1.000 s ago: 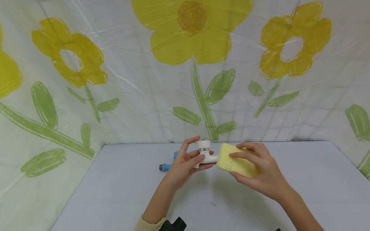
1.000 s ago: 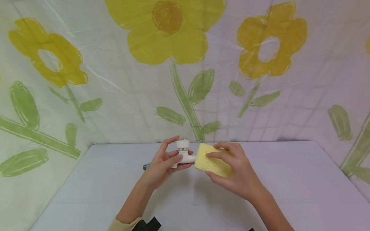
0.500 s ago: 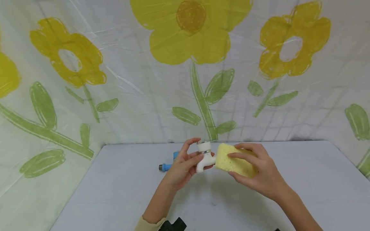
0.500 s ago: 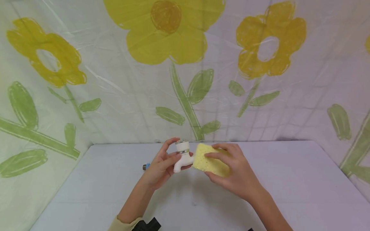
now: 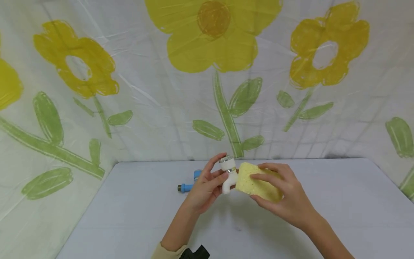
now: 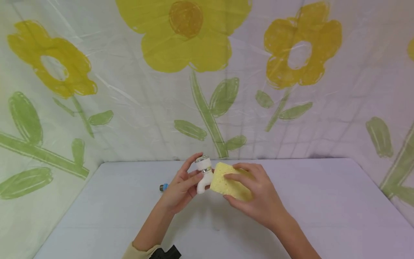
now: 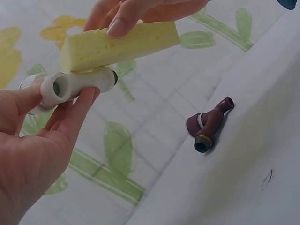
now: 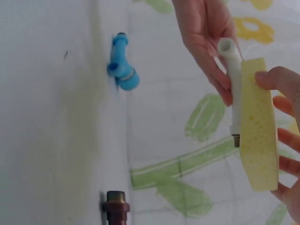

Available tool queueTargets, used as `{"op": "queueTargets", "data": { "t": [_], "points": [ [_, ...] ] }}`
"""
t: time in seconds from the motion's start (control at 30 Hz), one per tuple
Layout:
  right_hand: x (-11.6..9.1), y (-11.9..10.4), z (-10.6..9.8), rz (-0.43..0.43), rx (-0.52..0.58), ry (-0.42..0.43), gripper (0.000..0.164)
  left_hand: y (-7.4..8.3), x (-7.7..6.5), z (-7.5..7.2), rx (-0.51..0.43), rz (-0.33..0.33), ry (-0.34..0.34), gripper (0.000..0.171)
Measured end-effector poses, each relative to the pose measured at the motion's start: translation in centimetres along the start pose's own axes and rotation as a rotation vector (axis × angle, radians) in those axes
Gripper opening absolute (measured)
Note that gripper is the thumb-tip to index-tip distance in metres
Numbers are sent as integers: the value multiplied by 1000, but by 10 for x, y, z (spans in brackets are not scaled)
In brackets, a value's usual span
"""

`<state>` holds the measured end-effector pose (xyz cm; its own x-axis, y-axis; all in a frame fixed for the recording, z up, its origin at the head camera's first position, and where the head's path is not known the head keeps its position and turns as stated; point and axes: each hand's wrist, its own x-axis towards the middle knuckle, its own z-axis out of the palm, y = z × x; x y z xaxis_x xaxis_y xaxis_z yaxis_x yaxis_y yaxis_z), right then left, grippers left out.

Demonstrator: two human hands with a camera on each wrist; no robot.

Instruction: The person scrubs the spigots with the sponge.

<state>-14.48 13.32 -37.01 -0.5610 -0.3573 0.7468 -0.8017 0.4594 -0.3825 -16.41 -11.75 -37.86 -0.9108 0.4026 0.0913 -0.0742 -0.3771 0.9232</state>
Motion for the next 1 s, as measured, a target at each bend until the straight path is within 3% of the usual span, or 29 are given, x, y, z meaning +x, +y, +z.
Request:
{"op": "queueTargets", "data": {
  "t": [0.23, 0.47, 0.7, 0.87, 1.0],
  "points": [
    [-1, -9, 10, -36, 61, -39, 41, -5, 0, -1, -30, 31, 20, 47],
    [-1, -9, 8, -4, 57, 5, 44, -6, 1, 0, -54, 36, 31, 46],
    [-2, -14, 13, -74, 54, -55, 39, -7, 2, 0, -70, 81, 49, 45],
    [-1, -12, 9, -19, 46, -12, 45, -8, 3, 1, -86, 79, 63, 48],
    [-2, -11, 9, -6, 58, -22, 41, -7, 3, 1, -81, 86, 73, 47]
  ]
}}
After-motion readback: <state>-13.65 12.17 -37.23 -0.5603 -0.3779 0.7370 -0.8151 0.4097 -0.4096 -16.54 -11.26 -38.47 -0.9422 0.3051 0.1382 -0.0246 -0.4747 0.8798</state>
